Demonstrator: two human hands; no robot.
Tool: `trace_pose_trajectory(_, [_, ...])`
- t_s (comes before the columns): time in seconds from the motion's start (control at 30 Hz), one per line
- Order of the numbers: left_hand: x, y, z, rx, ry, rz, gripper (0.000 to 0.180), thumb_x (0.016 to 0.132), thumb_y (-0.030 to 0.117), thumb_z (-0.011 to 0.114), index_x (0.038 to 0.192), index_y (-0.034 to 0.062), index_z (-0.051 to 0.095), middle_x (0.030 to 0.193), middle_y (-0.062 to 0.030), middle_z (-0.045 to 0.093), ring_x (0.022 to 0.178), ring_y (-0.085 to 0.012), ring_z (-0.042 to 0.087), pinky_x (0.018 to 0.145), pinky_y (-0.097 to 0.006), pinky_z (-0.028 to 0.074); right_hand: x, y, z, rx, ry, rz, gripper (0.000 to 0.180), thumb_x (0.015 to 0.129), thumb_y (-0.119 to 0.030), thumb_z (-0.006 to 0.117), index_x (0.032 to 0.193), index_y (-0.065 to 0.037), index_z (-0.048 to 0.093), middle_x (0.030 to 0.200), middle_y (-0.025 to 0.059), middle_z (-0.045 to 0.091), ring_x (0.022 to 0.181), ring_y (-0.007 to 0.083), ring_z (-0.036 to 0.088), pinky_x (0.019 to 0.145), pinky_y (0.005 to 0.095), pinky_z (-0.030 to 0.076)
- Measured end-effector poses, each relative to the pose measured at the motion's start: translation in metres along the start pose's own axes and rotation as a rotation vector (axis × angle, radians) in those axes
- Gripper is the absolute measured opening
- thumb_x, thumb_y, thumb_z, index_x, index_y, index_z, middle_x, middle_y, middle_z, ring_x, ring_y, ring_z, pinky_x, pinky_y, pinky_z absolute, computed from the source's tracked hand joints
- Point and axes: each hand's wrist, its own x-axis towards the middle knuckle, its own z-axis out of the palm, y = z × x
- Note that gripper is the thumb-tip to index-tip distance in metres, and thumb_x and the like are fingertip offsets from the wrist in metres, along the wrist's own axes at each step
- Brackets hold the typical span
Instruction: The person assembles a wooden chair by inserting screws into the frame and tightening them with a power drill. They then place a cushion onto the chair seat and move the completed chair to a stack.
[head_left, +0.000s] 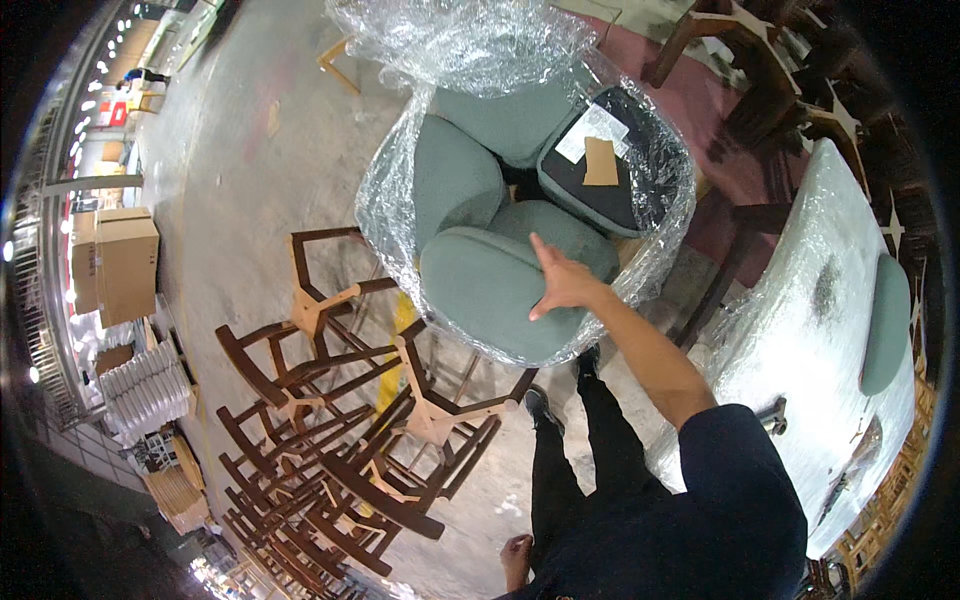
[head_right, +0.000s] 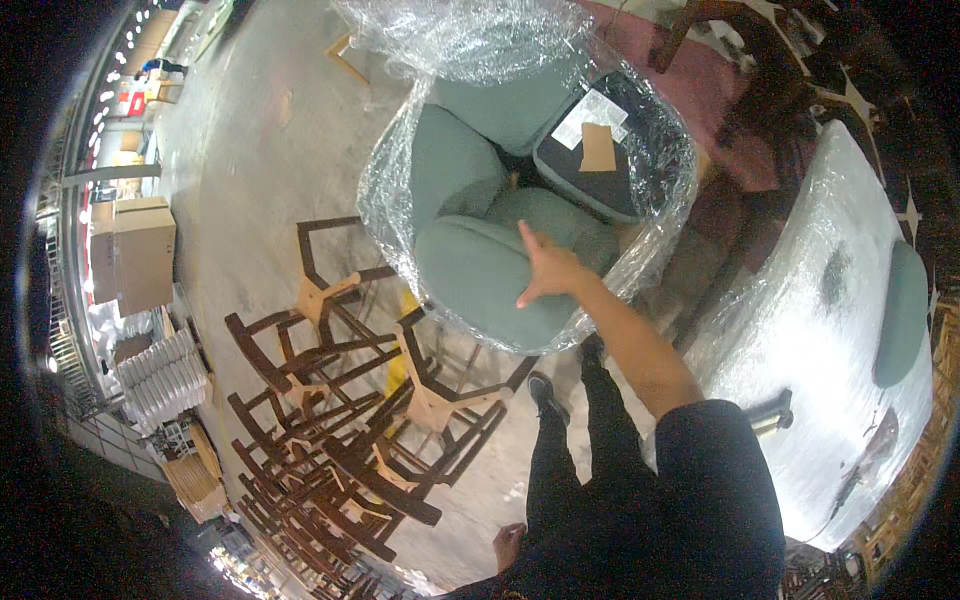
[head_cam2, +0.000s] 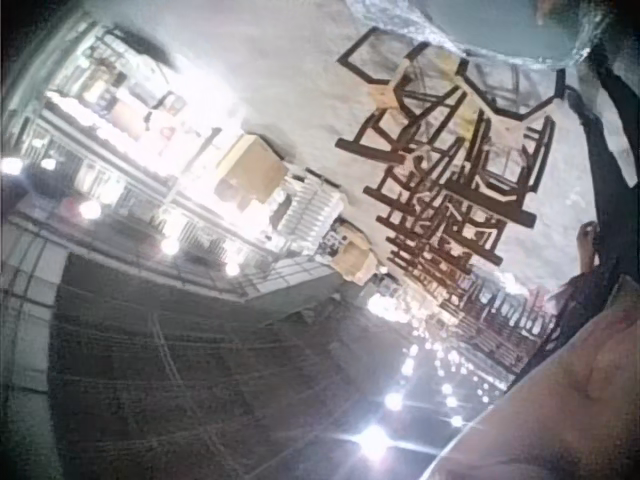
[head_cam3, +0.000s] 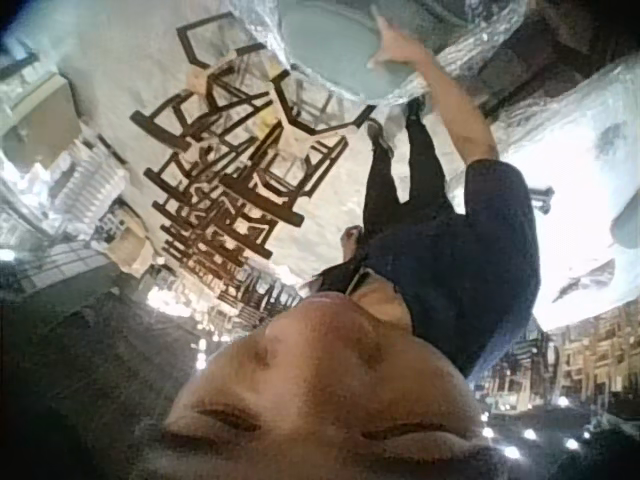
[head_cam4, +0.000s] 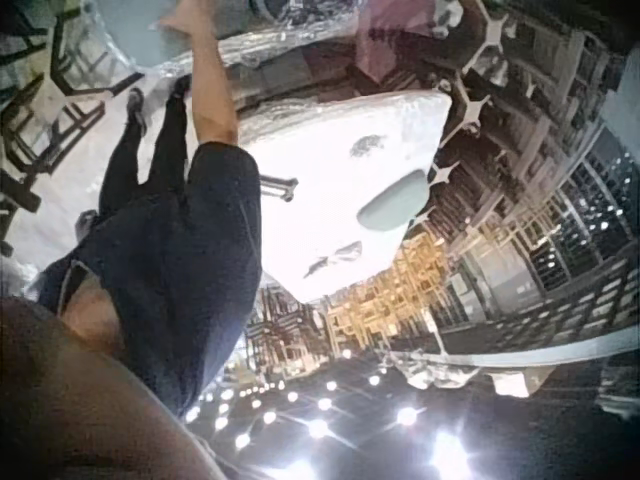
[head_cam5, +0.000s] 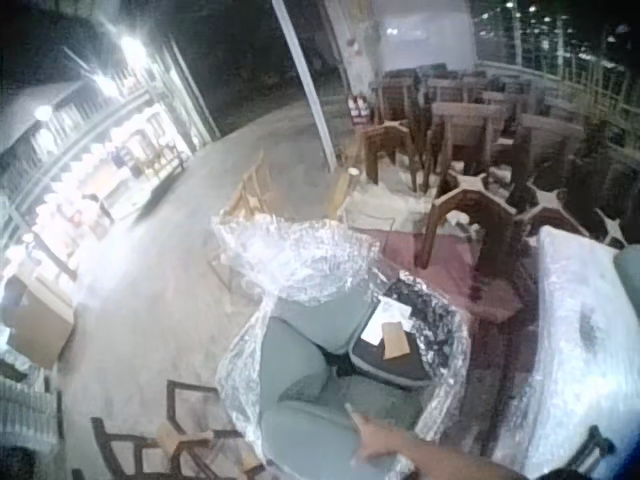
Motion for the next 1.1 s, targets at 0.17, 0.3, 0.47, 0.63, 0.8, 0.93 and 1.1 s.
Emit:
trace_pose_trajectory(0.17, [0.012, 0.005, -0.025, -0.240, 0.026, 0.087, 0.028, 0.095, 0.020, 0.082, 0.113, -0.0004, 0.078, 0.086, -0.0104, 0.078, 0.077, -0.0156, 0.071, 0.068, -0.030, 0.055, -0.031, -0.089, 0.034, -0.121, -0.029, -0.001, 0.127, 0.058, -0.032, 0.099, 0.162, -0.006, 0.031, 0.131, 0.0309, 0.061, 0.121, 0.0490, 0.064, 0.106, 0.0526, 0.051])
trace_pose_trajectory(0.3, [0.030, 0.005, -0.058, -0.223, 0.180, 0.381, 0.021, 0.097, 0.022, 0.079, 0.108, 0.0045, 0.078, 0.081, -0.0090, 0.077, 0.073, -0.0153, 0.071, 0.069, -0.031, 0.056, -0.070, -0.162, 0.049, -0.213, 0.084, -0.088, 0.110, 0.065, -0.020, 0.092, 0.158, -0.007, 0.037, 0.125, 0.0303, 0.064, 0.117, 0.0483, 0.066, 0.098, 0.0556, 0.056])
trace_pose_trajectory(0.47, [0.080, 0.062, -0.087, 0.055, 0.025, 0.665, 0.020, 0.098, 0.023, 0.075, 0.105, 0.0038, 0.075, 0.076, -0.0073, 0.073, 0.070, -0.0187, 0.072, 0.065, -0.033, 0.056, -0.160, -0.246, -0.038, -0.368, 0.219, -0.079, 0.097, 0.069, -0.014, 0.087, 0.155, -0.008, 0.043, 0.116, 0.0254, 0.067, 0.110, 0.0438, 0.069, 0.088, 0.0555, 0.058])
trace_pose_trajectory(0.63, [0.094, 0.188, -0.060, -0.679, -0.942, 0.574, 0.033, 0.107, 0.035, 0.060, 0.118, 0.0046, 0.067, 0.104, -0.0143, 0.074, 0.093, -0.0279, 0.072, 0.079, -0.040, 0.060, -0.411, -0.314, -0.115, -0.283, 0.585, -0.038, 0.108, 0.068, -0.025, 0.094, 0.160, -0.012, 0.041, 0.141, 0.0270, 0.064, 0.121, 0.0473, 0.068, 0.105, 0.0516, 0.057])
trace_pose_trajectory(0.8, [0.017, 0.319, 0.013, -0.706, -1.434, 0.550, 0.073, 0.105, 0.069, 0.050, 0.153, 0.0147, 0.053, 0.150, -0.0091, 0.059, 0.137, -0.0361, 0.056, 0.113, -0.052, 0.048, -0.646, -0.345, -0.081, -0.011, 0.925, 0.157, 0.124, 0.069, -0.029, 0.098, 0.169, -0.009, 0.028, 0.145, 0.0257, 0.063, 0.132, 0.0428, 0.064, 0.111, 0.0493, 0.053])
trace_pose_trajectory(0.93, [-0.102, 0.290, 0.077, -0.216, -1.468, 0.675, 0.080, 0.106, 0.070, 0.047, 0.162, 0.0119, 0.045, 0.158, -0.0083, 0.054, 0.143, -0.0326, 0.052, 0.117, -0.048, 0.046, -0.800, -0.302, 0.035, 0.282, 1.238, 0.364, 0.123, 0.067, -0.034, 0.100, 0.165, 0.000, 0.033, 0.146, 0.0294, 0.061, 0.134, 0.0415, 0.062, 0.114, 0.0492, 0.048])
trace_pose_trajectory(1.1, [-0.223, 0.147, 0.186, 0.353, -1.371, 0.818, 0.082, 0.108, 0.070, 0.044, 0.162, 0.0084, 0.044, 0.159, -0.0102, 0.053, 0.143, -0.0310, 0.053, 0.118, -0.047, 0.045, -0.930, -0.227, 0.203, 0.689, 1.702, 0.646, 0.111, 0.075, -0.043, 0.094, 0.160, 0.005, 0.041, 0.148, 0.0324, 0.058, 0.137, 0.0426, 0.058, 0.114, 0.0535, 0.046])
